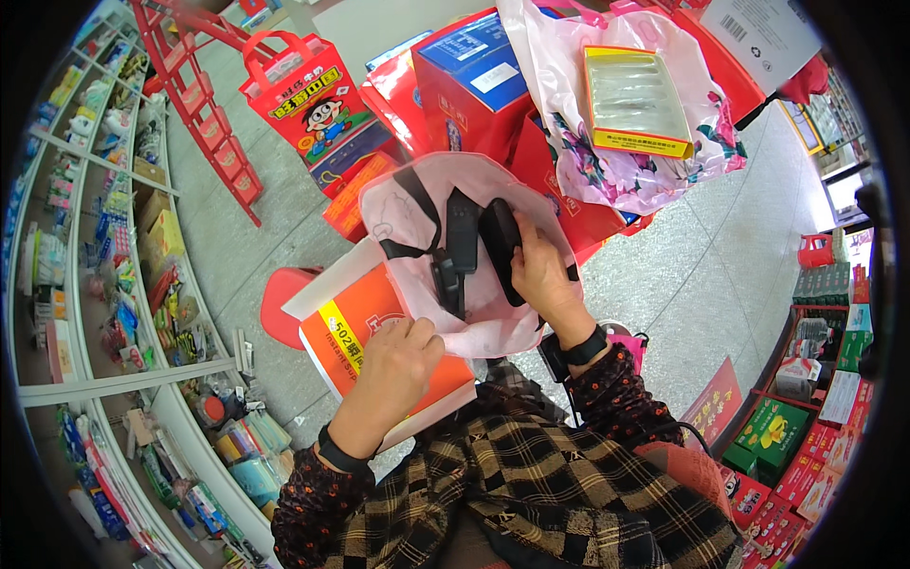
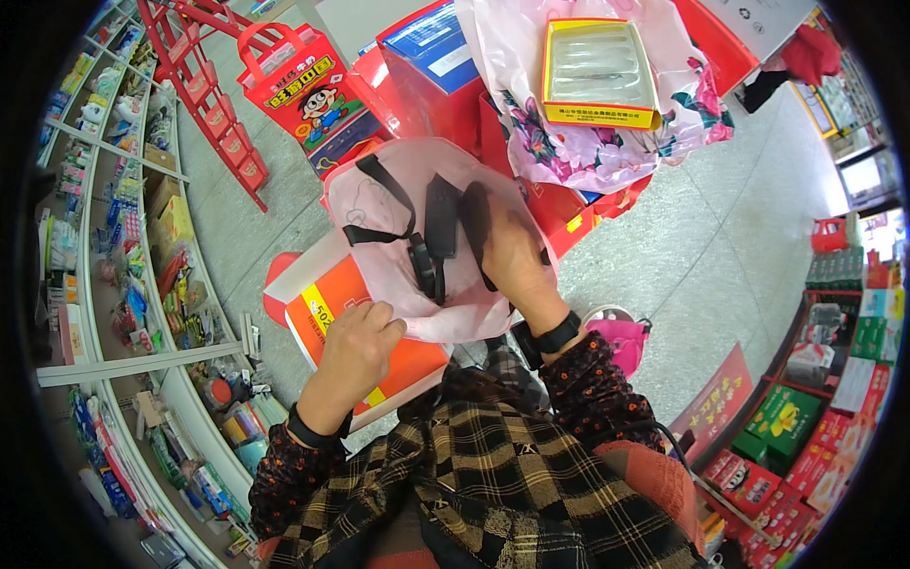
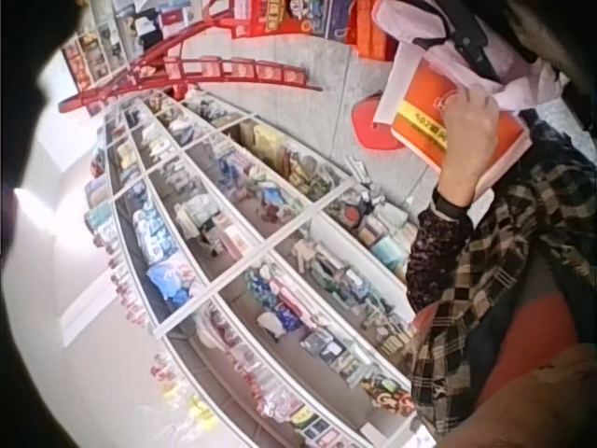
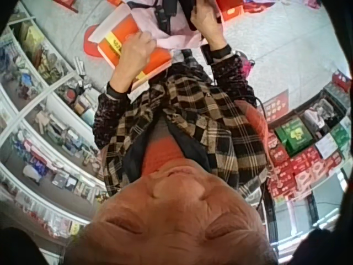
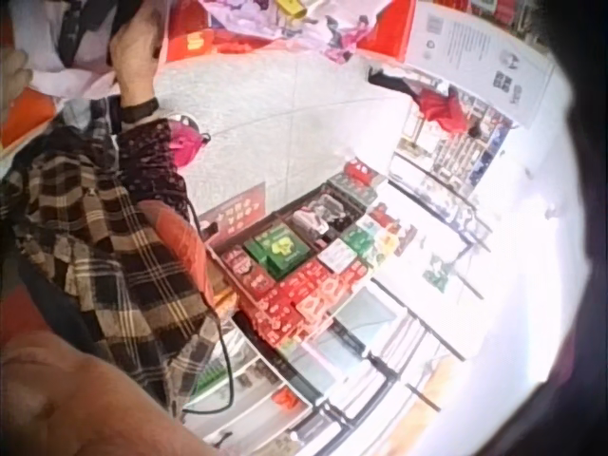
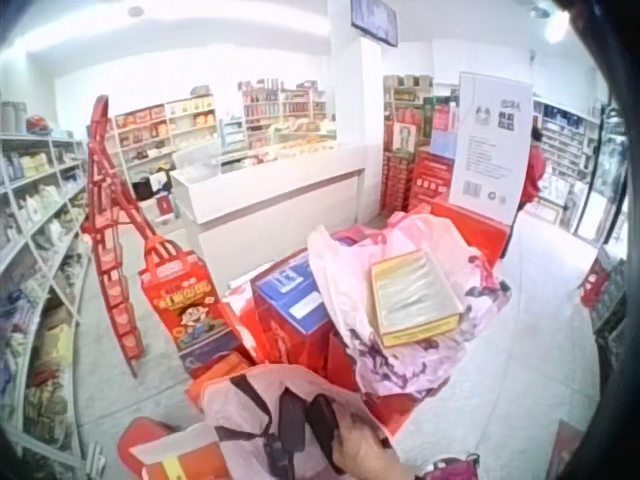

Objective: The person organizes items on store shelves, moving boxes and plastic-wrapped goods, then picks up a pink box containing socks and other small items, places them back, and walks to a counter area where they handle a phone and a bag.

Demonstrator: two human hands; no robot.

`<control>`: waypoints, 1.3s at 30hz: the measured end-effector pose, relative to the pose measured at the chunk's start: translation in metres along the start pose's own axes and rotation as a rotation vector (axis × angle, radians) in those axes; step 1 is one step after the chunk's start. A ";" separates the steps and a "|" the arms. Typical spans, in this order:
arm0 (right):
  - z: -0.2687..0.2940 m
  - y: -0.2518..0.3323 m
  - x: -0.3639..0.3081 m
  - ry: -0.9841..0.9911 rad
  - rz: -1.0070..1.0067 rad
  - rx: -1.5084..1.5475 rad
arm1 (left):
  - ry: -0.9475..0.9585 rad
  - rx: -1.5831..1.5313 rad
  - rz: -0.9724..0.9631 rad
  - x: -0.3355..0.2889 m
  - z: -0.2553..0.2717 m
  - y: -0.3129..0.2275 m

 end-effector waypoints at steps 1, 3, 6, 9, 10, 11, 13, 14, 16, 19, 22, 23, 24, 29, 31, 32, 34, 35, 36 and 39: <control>-0.004 -0.005 -0.003 0.004 0.010 -0.019 | 0.013 -0.001 -0.002 0.000 -0.001 -0.002; -0.014 -0.025 -0.010 0.102 -0.080 -0.032 | 0.016 0.001 -0.016 0.000 -0.004 -0.006; -0.020 -0.052 -0.017 0.267 -0.207 -0.067 | -0.006 0.002 -0.001 0.005 -0.006 -0.007; -0.015 -0.050 -0.016 0.324 -0.092 0.173 | -0.013 -0.013 -0.004 0.012 -0.002 -0.005; -0.015 -0.051 -0.015 0.360 -0.108 0.172 | -0.006 -0.029 -0.001 0.013 0.001 -0.004; -0.015 -0.048 -0.014 0.368 -0.090 0.193 | 0.012 -0.038 0.002 0.014 0.004 -0.002; -0.016 -0.043 -0.011 0.336 -0.053 0.226 | 0.021 -0.071 -0.013 0.018 0.009 -0.001; -0.017 -0.040 -0.009 0.294 -0.034 0.240 | 0.014 -0.094 -0.033 0.020 0.012 -0.002; -0.022 -0.041 -0.006 0.222 -0.071 0.283 | 0.010 -0.096 -0.075 0.025 0.013 -0.005; -0.034 -0.048 -0.006 0.165 -0.192 0.289 | 0.028 -0.064 -0.112 0.027 0.010 -0.007; -0.034 -0.047 -0.006 0.188 -0.152 0.132 | 0.032 -0.072 -0.103 0.024 0.009 -0.002; -0.032 -0.044 -0.006 0.220 -0.116 0.082 | 0.025 -0.083 -0.099 0.021 0.011 0.000; -0.031 -0.045 -0.008 0.285 -0.154 0.003 | 0.018 -0.094 -0.096 0.018 0.012 0.002; -0.026 -0.027 -0.015 0.504 -0.144 -0.392 | 0.068 -0.176 -0.044 0.000 0.013 0.012; -0.033 -0.006 -0.015 0.518 -0.032 -0.426 | 0.066 -0.205 -0.049 -0.002 0.013 0.012; -0.039 0.003 -0.015 0.536 0.003 -0.393 | 0.060 -0.223 -0.051 -0.003 0.014 0.013; -0.048 0.024 -0.017 0.536 0.114 -0.270 | 0.053 -0.251 -0.046 -0.004 0.014 0.013; -0.049 0.028 -0.016 0.526 0.120 -0.276 | 0.052 -0.261 -0.038 -0.005 0.014 0.013; -0.049 0.030 -0.015 0.529 0.114 -0.290 | 0.050 -0.270 -0.030 -0.006 0.014 0.014; -0.043 0.034 -0.010 0.507 0.064 -0.265 | 0.003 -0.269 -0.021 -0.012 0.020 0.018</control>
Point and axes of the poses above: each hand's wrist, its own x-axis towards the middle knuckle, its own z-axis out of the back of the hand, y = z × x, the point moved 7 cm from there along x, towards the middle knuckle, and after that the axes turned 1 degree about x, right-handed, at the moved point
